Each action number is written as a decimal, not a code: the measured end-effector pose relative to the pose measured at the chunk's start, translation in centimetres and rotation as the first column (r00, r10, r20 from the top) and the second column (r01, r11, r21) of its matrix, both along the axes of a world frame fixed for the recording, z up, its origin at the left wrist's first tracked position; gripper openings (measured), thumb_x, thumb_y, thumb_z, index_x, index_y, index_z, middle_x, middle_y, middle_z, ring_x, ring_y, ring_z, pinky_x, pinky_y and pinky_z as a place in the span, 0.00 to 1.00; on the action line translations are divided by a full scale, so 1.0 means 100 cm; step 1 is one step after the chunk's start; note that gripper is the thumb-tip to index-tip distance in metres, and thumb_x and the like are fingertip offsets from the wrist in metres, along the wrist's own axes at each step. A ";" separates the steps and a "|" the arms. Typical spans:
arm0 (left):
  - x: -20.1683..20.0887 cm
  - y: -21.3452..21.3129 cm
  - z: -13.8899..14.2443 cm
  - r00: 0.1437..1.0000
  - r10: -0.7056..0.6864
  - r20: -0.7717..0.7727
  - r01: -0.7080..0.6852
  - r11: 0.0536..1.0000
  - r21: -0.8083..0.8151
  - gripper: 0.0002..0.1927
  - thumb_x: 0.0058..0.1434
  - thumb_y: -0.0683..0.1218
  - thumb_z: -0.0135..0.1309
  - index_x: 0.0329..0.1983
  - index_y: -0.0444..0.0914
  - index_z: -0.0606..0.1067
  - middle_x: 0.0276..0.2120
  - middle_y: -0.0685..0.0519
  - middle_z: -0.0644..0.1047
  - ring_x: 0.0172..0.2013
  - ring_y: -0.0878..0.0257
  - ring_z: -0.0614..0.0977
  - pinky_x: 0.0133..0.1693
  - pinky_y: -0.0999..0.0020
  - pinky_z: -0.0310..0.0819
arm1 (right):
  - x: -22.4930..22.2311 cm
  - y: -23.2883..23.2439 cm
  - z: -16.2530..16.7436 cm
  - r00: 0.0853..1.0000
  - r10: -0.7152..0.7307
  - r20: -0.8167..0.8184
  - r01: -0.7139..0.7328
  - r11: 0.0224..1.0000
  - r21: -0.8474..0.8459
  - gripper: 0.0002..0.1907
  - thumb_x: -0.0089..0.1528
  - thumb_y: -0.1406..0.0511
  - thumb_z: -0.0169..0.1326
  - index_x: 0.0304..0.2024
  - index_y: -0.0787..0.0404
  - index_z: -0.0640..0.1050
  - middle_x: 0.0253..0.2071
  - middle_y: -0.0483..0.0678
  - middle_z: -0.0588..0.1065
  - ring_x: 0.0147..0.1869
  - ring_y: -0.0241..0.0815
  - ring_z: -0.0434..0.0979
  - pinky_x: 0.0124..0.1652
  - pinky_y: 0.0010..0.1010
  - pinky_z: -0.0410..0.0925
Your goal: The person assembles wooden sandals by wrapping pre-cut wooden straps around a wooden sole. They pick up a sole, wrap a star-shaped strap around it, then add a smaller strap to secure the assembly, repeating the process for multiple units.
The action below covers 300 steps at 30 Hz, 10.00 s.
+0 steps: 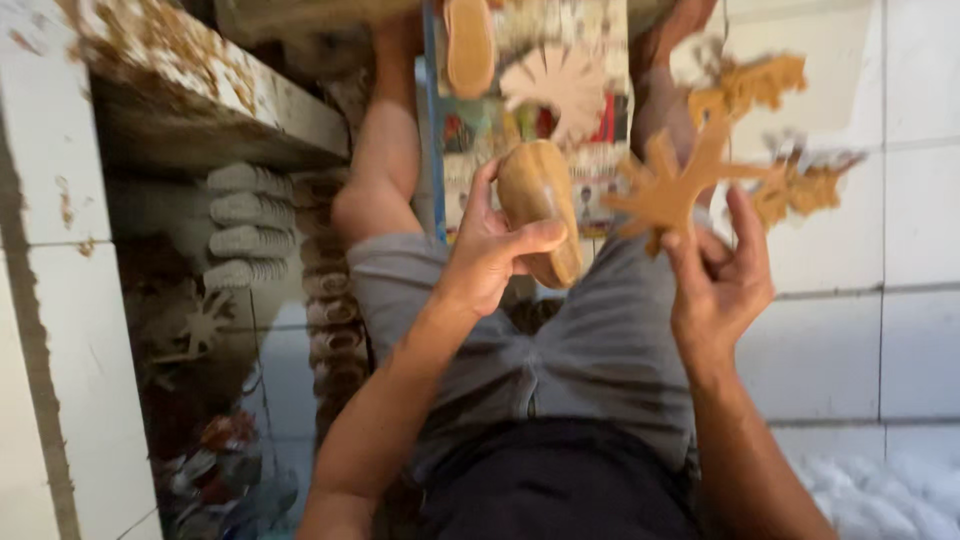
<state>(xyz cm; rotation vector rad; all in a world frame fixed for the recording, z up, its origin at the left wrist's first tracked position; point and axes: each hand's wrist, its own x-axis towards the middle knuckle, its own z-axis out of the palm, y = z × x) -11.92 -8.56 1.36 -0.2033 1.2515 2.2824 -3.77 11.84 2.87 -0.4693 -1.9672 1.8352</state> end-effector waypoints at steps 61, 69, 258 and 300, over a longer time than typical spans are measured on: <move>0.181 -0.095 0.059 0.928 -0.353 0.119 0.366 0.922 -0.124 0.60 0.45 0.50 0.76 0.77 0.35 0.55 0.67 0.48 0.67 0.70 0.57 0.67 0.72 0.59 0.61 | 0.071 -0.063 0.035 0.352 0.836 0.421 -0.357 0.536 -0.765 0.19 0.53 0.71 0.67 0.46 0.64 0.77 0.42 0.42 0.77 0.48 0.31 0.75 0.48 0.28 0.69; 0.145 -0.109 0.080 0.850 -0.470 0.236 0.444 0.882 0.157 0.65 0.40 0.51 0.80 0.76 0.41 0.51 0.61 0.51 0.68 0.61 0.61 0.70 0.62 0.61 0.66 | 0.069 -0.066 0.036 0.308 0.844 0.439 -0.342 0.529 -0.777 0.24 0.51 0.70 0.64 0.51 0.64 0.77 0.45 0.43 0.80 0.49 0.31 0.77 0.50 0.27 0.70; 0.204 -0.103 0.051 0.973 -0.217 -0.073 0.200 0.961 -0.192 0.30 0.63 0.42 0.66 0.65 0.37 0.66 0.53 0.44 0.76 0.53 0.55 0.79 0.56 0.57 0.77 | 0.066 -0.046 0.017 0.301 0.950 0.084 -0.334 0.187 -0.924 0.62 0.49 0.68 0.68 0.79 0.51 0.47 0.64 0.51 0.68 0.60 0.43 0.73 0.58 0.36 0.68; 0.196 -0.072 -0.013 0.897 -0.103 0.429 -0.116 0.883 0.454 0.08 0.73 0.39 0.54 0.51 0.29 0.76 0.47 0.48 0.80 0.47 0.63 0.81 0.54 0.67 0.74 | 0.097 -0.043 0.029 0.660 0.691 0.294 -0.064 0.442 -0.895 0.39 0.51 0.62 0.70 0.61 0.66 0.68 0.56 0.57 0.74 0.59 0.51 0.75 0.57 0.45 0.68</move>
